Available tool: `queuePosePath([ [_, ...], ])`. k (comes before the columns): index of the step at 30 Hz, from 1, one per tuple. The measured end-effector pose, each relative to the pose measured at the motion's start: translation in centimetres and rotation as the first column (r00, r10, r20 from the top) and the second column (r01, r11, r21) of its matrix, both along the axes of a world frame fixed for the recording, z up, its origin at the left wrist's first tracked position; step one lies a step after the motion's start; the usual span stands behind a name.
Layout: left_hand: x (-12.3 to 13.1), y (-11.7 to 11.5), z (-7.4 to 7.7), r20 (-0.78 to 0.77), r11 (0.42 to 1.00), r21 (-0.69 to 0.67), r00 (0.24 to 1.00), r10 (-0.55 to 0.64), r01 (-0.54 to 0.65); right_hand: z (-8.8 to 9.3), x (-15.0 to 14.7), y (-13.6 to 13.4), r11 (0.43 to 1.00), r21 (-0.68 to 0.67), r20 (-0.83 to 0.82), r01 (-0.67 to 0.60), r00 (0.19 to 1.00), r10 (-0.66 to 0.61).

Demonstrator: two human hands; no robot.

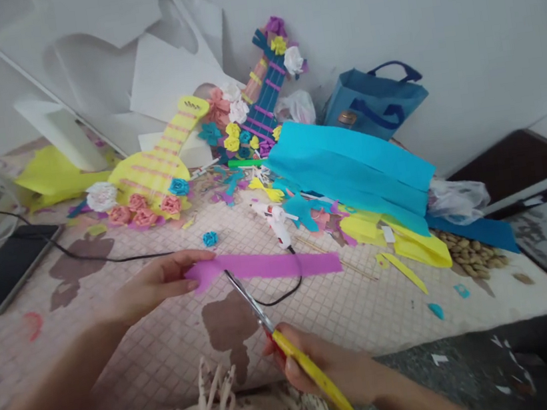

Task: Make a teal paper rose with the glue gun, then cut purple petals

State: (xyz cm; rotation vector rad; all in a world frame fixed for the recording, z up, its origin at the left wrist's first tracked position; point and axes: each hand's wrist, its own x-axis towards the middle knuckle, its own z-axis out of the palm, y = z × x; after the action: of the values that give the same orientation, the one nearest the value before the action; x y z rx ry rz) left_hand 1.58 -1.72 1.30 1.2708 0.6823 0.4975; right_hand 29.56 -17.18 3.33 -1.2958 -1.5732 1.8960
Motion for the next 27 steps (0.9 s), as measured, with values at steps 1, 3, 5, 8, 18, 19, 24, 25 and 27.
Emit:
queuePosePath([
  [1,0.1,0.0,0.0,0.009,1.0,0.003,1.0,0.009,-0.009,0.1,-0.1,0.1,0.999,-0.039,0.003,-0.025,1.0,0.025],
  [3,0.3,-0.1,-0.1,0.026,1.0,0.002,0.999,0.03,-0.03,0.3,-0.3,0.3,0.991,-0.116,0.019,-0.06,0.998,0.063],
  [5,0.5,-0.2,-0.1,0.043,0.999,-0.003,0.998,0.037,-0.036,0.6,-0.8,0.6,0.986,-0.148,0.048,-0.079,0.995,0.087],
  [8,1.0,-0.4,0.3,0.065,1.0,-0.011,0.998,-0.003,0.004,1.2,-1.6,1.1,0.987,-0.127,0.087,-0.1,0.99,0.112],
  [18,1.3,-1.0,0.8,0.095,0.997,0.011,0.992,-0.079,0.078,1.9,-3.0,2.4,0.976,-0.206,0.046,-0.073,0.995,0.084],
  [19,1.3,-1.1,0.7,0.099,0.997,0.01,0.992,-0.079,0.078,1.9,-3.0,2.4,0.974,-0.213,0.042,-0.071,0.996,0.082],
  [24,1.3,-1.3,0.8,0.108,0.996,0.017,0.99,-0.091,0.09,1.5,-3.2,2.2,0.978,-0.199,0.018,-0.069,0.997,0.074],
  [25,1.3,-1.3,0.8,0.106,0.996,0.017,0.99,-0.09,0.088,1.5,-3.3,2.2,0.978,-0.199,0.016,-0.065,0.997,0.069],
  [27,1.4,-1.3,0.8,0.107,0.996,0.012,0.991,-0.085,0.085,1.4,-3.3,2.1,0.979,-0.197,0.01,-0.054,0.998,0.057],
])
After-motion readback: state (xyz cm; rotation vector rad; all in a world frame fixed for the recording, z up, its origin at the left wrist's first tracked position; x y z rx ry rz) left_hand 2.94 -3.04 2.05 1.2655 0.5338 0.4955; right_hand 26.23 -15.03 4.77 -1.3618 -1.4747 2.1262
